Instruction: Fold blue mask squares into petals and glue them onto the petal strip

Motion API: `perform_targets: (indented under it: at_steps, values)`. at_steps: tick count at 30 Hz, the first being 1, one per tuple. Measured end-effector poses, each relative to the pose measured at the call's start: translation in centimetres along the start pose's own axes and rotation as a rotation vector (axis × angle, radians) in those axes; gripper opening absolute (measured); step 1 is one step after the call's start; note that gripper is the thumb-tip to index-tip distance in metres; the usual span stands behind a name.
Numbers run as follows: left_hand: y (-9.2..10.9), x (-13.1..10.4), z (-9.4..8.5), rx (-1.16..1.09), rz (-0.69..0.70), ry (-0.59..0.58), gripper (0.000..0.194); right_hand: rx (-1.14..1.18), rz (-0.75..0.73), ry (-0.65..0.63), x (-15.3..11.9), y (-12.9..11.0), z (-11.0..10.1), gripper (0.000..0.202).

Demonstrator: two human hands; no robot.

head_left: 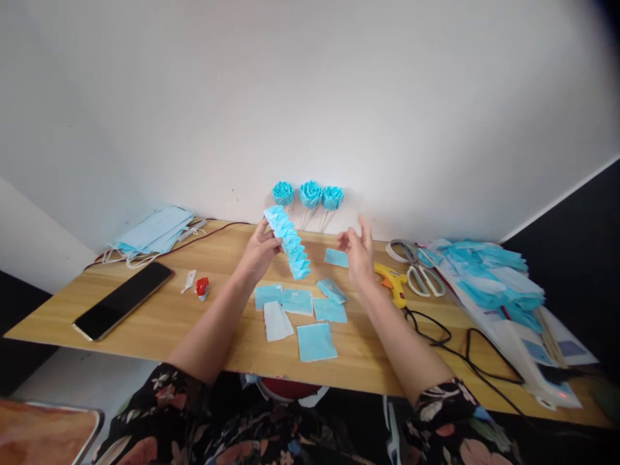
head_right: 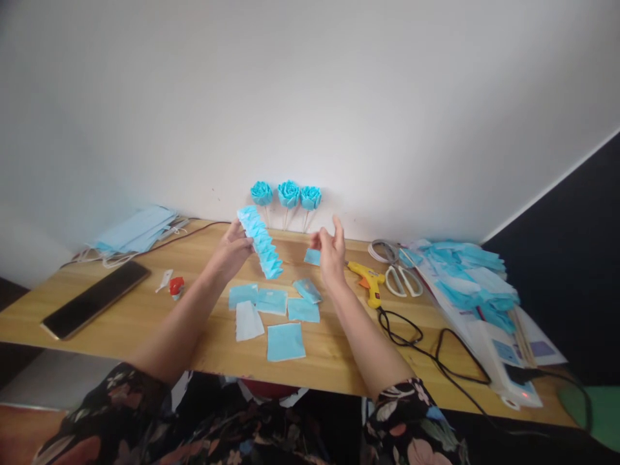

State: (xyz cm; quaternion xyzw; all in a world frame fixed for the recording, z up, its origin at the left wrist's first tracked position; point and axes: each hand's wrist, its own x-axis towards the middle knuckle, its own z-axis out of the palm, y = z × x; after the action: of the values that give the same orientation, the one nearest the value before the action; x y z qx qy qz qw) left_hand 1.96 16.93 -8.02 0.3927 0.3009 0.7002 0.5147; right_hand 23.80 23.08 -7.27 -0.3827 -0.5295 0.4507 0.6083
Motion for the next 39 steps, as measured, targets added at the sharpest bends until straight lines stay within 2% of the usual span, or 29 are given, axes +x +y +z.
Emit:
perform_targets:
  at_steps: [2,6,10,19,21,24,27,29,32,35,39]
  values:
    - [0.0,-0.1,0.2,-0.02,-0.014,-0.007,0.067,-0.039,0.091,0.015,-0.6,1.7,-0.1,0.076]
    - [0.3,-0.2,0.4,-0.024,-0.033,-0.001,0.061,-0.064,0.056,-0.046,-1.6,3.3,0.2,0.076]
    - [0.4,-0.1,0.3,-0.004,-0.031,0.008,0.058,-0.076,0.072,-0.099,-1.8,3.5,0.3,0.076]
    - [0.0,-0.3,0.4,0.007,-0.058,-0.027,0.058,-0.111,0.04,-0.104,-2.4,2.8,0.3,0.069]
    - [0.0,-0.3,0.5,0.003,-0.059,-0.026,0.06,-0.113,0.015,-0.155,-2.6,2.7,0.4,0.061]
    - [-0.2,-0.4,0.6,0.017,-0.053,-0.054,0.06,-0.091,0.007,-0.336,-3.0,2.7,0.6,0.046]
    - [-0.6,-0.6,0.8,0.046,-0.064,-0.09,0.059,-0.056,0.093,-0.495,-3.5,2.6,0.9,0.051]
    - [-0.9,-0.7,0.9,0.069,-0.064,-0.102,0.061,-0.081,0.101,-0.533,-3.8,2.3,1.0,0.051]
    - [-1.6,-0.7,1.1,0.121,-0.025,-0.134,0.065,-0.151,0.059,-0.547,-4.2,1.3,1.2,0.044]
    - [-2.1,-0.7,1.1,0.175,0.019,-0.163,0.072,-0.211,0.08,-0.535,-4.4,0.6,1.4,0.037]
    - [-1.9,-1.0,1.4,0.147,-0.032,-0.182,0.075,-0.263,0.044,-0.474,-4.3,0.6,1.4,0.034]
